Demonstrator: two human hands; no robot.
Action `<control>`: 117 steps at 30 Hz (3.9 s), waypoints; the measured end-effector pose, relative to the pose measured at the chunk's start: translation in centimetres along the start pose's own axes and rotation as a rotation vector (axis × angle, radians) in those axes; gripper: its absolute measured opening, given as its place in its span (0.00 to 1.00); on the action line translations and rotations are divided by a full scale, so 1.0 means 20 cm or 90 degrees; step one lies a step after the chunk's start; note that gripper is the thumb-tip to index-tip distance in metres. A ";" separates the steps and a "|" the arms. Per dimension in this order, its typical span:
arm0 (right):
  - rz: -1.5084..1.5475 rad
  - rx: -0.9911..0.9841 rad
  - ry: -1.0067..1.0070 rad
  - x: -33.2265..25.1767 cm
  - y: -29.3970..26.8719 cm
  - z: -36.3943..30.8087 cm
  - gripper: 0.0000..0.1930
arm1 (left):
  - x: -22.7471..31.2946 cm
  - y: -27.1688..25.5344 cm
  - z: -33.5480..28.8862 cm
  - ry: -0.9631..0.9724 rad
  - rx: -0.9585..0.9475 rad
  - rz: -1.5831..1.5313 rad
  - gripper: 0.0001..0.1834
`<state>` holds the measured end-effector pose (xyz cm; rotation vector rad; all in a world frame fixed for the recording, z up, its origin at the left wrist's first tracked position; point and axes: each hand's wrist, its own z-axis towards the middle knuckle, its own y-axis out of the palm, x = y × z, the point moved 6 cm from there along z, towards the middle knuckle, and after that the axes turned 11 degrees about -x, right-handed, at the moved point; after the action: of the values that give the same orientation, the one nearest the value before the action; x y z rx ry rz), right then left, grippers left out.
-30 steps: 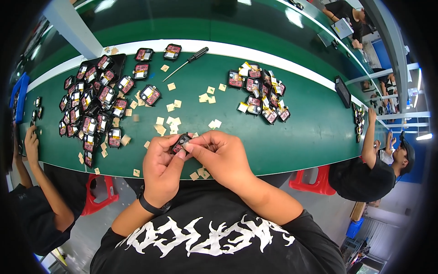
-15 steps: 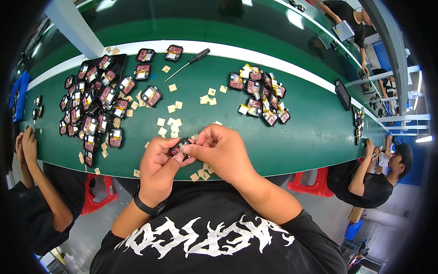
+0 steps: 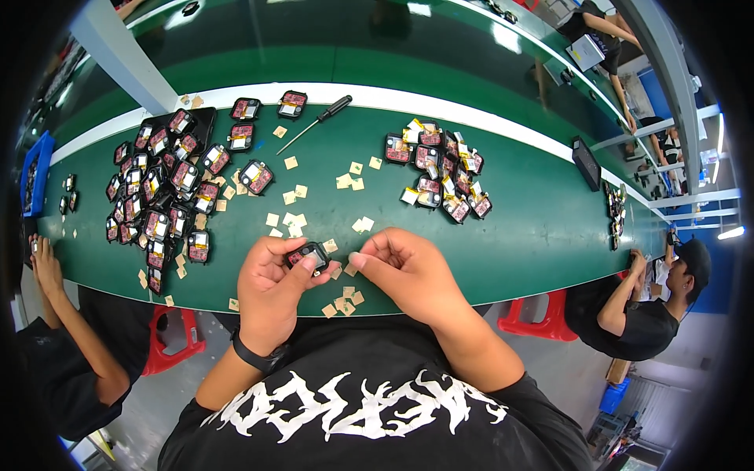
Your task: Assembling small electronic components by applying adhesive stickers and connecting parts on an assembly line.
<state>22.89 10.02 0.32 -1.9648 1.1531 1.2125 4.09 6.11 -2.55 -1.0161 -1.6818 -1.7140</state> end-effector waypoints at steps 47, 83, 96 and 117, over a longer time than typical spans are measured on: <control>-0.681 0.085 -0.238 -0.15 -0.03 -0.20 0.09 | 0.48 0.02 -0.30 0.078 -0.104 0.249 0.30; -0.847 -0.086 -0.669 -0.50 0.39 -0.33 0.10 | 0.44 0.11 -0.25 -0.044 -0.136 0.285 0.20; -0.776 -0.106 -0.693 -0.49 0.38 -0.32 0.09 | 0.42 0.08 -0.23 -0.090 -0.124 0.249 0.20; -0.858 -0.131 -0.663 -0.45 0.36 -0.31 0.13 | 0.34 0.00 -0.22 -0.092 -0.106 0.243 0.20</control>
<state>17.26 5.11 11.07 -1.2883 -0.7525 1.1823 -0.54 2.71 3.17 -1.4639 -1.3326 -1.5725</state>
